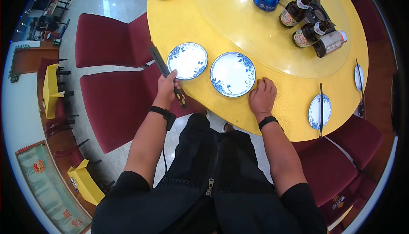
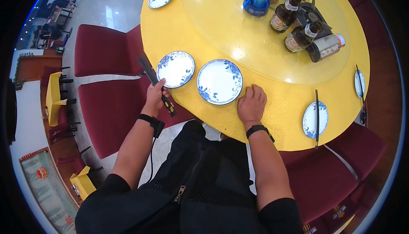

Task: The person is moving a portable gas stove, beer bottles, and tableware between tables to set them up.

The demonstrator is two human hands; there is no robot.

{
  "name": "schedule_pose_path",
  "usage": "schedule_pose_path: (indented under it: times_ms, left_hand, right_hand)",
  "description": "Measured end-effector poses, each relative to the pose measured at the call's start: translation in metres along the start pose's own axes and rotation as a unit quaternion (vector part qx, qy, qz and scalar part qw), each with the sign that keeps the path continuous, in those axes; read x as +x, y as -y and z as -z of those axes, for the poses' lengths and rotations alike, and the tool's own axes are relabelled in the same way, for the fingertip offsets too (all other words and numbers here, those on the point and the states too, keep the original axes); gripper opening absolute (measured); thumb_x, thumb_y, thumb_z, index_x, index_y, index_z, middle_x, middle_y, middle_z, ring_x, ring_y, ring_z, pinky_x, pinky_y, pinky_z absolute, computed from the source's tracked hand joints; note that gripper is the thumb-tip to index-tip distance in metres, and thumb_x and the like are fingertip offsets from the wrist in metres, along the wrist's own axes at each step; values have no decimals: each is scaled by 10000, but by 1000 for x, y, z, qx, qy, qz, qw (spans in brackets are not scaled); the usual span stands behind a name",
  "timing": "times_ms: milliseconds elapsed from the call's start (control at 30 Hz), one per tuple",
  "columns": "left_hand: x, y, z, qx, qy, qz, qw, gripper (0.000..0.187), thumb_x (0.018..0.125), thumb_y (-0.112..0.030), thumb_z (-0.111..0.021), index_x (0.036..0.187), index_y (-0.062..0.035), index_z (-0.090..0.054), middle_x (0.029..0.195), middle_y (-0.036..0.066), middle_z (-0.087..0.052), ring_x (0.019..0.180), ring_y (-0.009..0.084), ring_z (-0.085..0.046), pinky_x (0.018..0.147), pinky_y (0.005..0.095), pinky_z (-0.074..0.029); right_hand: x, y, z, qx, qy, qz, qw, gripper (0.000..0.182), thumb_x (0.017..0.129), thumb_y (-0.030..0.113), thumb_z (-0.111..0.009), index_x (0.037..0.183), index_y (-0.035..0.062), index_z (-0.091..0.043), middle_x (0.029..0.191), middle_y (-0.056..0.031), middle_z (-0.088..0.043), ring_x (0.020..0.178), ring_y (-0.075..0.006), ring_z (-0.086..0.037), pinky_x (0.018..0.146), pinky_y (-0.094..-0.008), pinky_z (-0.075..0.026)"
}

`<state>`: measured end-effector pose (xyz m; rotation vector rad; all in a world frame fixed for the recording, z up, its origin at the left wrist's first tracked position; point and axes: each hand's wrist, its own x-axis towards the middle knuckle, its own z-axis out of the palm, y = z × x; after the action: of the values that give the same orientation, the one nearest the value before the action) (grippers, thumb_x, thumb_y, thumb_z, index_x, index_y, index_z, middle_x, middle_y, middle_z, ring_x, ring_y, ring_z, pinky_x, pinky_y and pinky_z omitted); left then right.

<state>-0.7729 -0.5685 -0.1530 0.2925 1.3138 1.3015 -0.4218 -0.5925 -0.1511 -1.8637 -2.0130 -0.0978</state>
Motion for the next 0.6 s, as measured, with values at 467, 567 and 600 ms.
schedule_pose_path:
  times_ms: [467, 567, 600]
  left_hand:
    - [11, -10, -22, 292, 36, 10, 956, 172, 873, -145, -678, 840, -32, -552, 589, 21, -511, 422, 98, -432, 389, 268, -346]
    - [11, -18, -14, 325, 26, -12, 945, 197, 869, -169, -693, 827, -45, -545, 574, 9, -494, 413, 91, -419, 382, 261, -337]
    - [6, -23, -15, 324, 21, -35, 945, 214, 868, -187, -699, 821, -51, -540, 567, 3, -485, 409, 87, -414, 381, 256, -334]
  right_hand:
    - [0, -1, -4, -1, -1, -2, 1000, 350, 783, 125, -579, 1116, 21, -556, 1230, -174, -500, 1204, -356, -424, 1038, -472, -315]
    - [-2, 0, -4, -4, -2, 4, 1000, 349, 789, 123, -576, 1122, 23, -553, 1234, -170, -497, 1202, -355, -425, 1036, -471, -318]
    - [0, 1, -3, -6, -1, 0, 1000, 344, 790, 121, -574, 1120, 24, -553, 1234, -167, -496, 1200, -354, -426, 1034, -470, -321]
